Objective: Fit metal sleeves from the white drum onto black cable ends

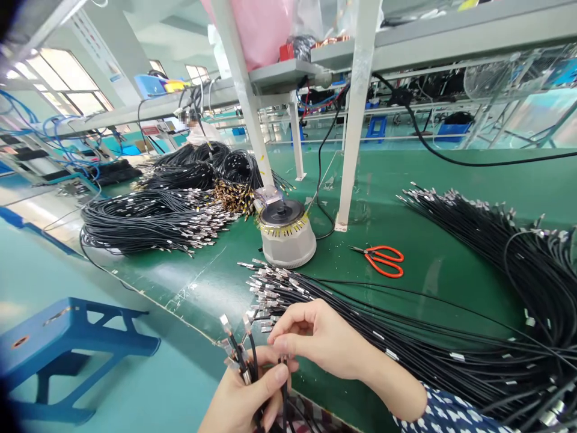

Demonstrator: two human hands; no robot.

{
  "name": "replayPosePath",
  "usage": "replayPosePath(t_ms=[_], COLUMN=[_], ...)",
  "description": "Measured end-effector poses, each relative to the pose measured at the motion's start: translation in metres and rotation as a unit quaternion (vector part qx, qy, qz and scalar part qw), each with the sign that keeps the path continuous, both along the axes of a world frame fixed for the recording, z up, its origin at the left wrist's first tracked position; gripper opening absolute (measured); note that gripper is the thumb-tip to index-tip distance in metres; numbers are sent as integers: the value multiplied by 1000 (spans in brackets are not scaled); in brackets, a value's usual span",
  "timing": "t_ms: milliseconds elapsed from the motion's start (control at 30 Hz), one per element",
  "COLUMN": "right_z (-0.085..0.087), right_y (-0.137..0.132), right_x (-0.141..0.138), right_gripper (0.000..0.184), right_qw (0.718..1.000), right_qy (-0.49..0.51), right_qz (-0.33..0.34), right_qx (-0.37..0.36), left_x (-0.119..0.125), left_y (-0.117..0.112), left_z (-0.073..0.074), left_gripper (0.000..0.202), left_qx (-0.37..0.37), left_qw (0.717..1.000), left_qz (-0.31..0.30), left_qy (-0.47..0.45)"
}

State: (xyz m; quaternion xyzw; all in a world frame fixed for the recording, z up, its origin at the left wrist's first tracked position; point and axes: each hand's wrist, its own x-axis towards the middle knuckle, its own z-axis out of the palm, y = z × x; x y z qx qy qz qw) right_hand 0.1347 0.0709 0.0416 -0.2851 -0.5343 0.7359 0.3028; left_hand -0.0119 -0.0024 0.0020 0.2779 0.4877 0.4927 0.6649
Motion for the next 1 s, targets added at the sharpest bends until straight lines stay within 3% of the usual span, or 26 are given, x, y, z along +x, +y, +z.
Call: replayPosePath(t_ms=[167,367,533,633,700,733,867,933,1000], right_z=[-7,-9,-2,3,2,0,-19,-29,-34], right_y=[4,1,-9,-3,14,26,80,94,96], right_x=[-4,3,7,18,38,53,127,155,167], right_gripper=[19,15,11,15,17,18,22,17,16], right_qw=[998,997,997,988,949,894,778,749,745], right_qy=[36,27,-17,-110,-243,-345,-490,-524,-527], right_qz=[-27,-66,-68,-43,-46,-100,-265,-288,-295], right_qx=[-45,-28,16,96,198,269,291,284,284], left_x=[-1,1,8,12,13,13,12,12,13], left_y=[1,-1,-3,-4,-4,-4,-6,-7,-6], left_z=[5,15,17,19,22,23,25,24,22], left_gripper=[43,39,27,25,28,29,29,27,28], left_qx=[9,7,5,3,-5,-8,-4,2,7], left_qw=[1000,999,996,992,989,988,979,977,980], left_qz=[27,29,84,113,120,118,97,88,78], left_qy=[-3,22,41,58,83,101,178,196,186])
